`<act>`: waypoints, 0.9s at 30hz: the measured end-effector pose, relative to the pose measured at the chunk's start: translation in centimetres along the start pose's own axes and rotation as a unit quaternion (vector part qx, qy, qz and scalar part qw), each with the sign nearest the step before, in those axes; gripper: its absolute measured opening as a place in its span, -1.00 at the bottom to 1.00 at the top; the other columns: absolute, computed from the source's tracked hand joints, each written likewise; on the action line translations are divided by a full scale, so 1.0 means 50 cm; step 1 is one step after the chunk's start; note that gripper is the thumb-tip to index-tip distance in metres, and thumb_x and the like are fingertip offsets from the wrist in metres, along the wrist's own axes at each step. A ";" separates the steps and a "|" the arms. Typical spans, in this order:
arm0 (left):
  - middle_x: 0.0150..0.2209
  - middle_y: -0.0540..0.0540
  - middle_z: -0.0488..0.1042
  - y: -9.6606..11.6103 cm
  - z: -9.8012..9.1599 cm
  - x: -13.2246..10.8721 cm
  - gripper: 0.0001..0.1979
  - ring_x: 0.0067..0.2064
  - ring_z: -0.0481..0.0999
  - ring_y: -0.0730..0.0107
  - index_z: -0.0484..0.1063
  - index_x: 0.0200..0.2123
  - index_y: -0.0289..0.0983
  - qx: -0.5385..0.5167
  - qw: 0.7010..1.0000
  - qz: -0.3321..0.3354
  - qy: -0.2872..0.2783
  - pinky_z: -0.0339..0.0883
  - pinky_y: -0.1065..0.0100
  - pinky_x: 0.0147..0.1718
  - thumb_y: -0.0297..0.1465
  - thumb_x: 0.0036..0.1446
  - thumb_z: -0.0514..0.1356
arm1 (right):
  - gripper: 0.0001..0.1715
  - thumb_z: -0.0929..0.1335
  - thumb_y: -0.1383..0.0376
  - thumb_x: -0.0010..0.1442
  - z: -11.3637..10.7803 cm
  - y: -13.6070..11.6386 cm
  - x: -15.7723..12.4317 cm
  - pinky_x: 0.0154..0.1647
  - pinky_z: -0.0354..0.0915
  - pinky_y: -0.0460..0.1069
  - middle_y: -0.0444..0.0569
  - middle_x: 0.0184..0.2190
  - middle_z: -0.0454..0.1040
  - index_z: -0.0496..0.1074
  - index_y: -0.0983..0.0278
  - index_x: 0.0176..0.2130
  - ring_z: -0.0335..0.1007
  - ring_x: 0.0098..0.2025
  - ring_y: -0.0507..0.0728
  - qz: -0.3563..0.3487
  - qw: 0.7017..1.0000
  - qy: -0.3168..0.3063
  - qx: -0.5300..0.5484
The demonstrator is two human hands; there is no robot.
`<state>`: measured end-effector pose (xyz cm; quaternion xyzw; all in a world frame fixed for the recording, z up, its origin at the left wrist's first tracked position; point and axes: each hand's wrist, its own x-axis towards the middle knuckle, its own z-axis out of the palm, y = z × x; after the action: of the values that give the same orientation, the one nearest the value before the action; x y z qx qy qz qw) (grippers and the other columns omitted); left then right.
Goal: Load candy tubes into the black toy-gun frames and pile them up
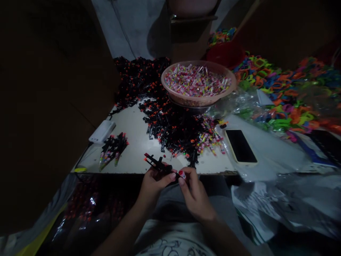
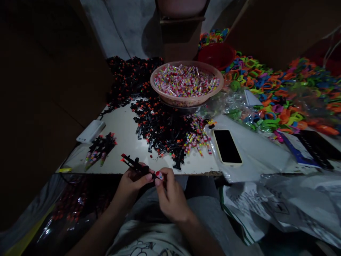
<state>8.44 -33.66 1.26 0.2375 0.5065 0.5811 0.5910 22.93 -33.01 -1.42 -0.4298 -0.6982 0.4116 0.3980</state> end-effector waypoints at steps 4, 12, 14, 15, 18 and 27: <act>-0.40 -0.05 0.57 0.002 0.010 -0.006 -0.61 -0.31 0.55 0.38 0.40 -0.32 -0.32 -0.003 1.000 -0.003 0.013 0.43 0.39 -0.27 -0.45 -0.26 0.45 | -0.86 0.16 0.25 0.32 -0.007 -0.001 -0.002 -0.39 0.25 -0.10 -0.13 -0.41 0.44 0.22 0.20 -0.13 0.40 -0.40 0.05 -0.020 0.999 0.017 -0.041; -0.42 -0.03 0.58 -0.004 0.023 -0.012 -0.61 -0.34 0.56 0.41 0.41 -0.34 -0.30 0.000 0.999 0.036 0.035 0.45 0.41 -0.28 -0.48 -0.30 0.45 | -0.92 0.20 0.31 0.29 -0.030 -0.018 -0.007 -0.30 0.25 -0.07 -0.10 -0.36 0.48 0.26 0.20 -0.20 0.43 -0.32 0.09 -0.053 0.993 0.033 -0.100; -0.43 -0.03 0.58 -0.002 0.029 -0.016 -0.62 -0.34 0.57 0.41 0.42 -0.35 -0.31 0.002 0.999 0.039 0.028 0.45 0.40 -0.27 -0.49 -0.31 0.46 | -0.90 0.19 0.31 0.30 -0.041 -0.022 -0.007 -0.31 0.25 -0.06 -0.10 -0.37 0.48 0.26 0.20 -0.21 0.42 -0.34 0.10 -0.057 0.992 0.014 -0.111; -0.44 -0.03 0.58 -0.001 0.032 -0.019 -0.61 -0.35 0.57 0.41 0.43 -0.35 -0.31 0.002 0.999 0.037 0.025 0.45 0.40 -0.27 -0.49 -0.32 0.46 | -0.89 0.18 0.31 0.30 -0.047 -0.023 -0.007 -0.31 0.25 -0.05 -0.09 -0.37 0.48 0.26 0.20 -0.22 0.41 -0.33 0.11 -0.057 0.992 0.004 -0.112; -0.45 -0.04 0.58 0.002 0.044 -0.026 -0.60 -0.38 0.56 0.40 0.43 -0.35 -0.31 0.003 0.999 0.024 0.026 0.46 0.40 -0.31 -0.46 -0.33 0.47 | -0.86 0.16 0.31 0.31 -0.064 -0.024 -0.010 -0.30 0.25 -0.04 -0.07 -0.36 0.48 0.27 0.21 -0.21 0.41 -0.33 0.12 -0.061 0.992 -0.014 -0.106; -0.45 -0.04 0.57 -0.003 0.096 -0.030 -0.54 -0.37 0.57 0.33 0.41 -0.33 -0.30 0.036 0.999 0.006 0.028 0.46 0.42 -0.42 -0.41 -0.37 0.48 | -0.80 0.17 0.30 0.29 -0.110 -0.029 -0.032 -0.25 0.30 -0.02 -0.04 -0.34 0.50 0.30 0.21 -0.12 0.43 -0.30 0.13 -0.049 0.993 0.020 -0.103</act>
<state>12.98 -33.61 3.41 0.2453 0.5424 0.5720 0.5644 28.05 -33.63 1.51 -0.4419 -0.7490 0.3091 0.3850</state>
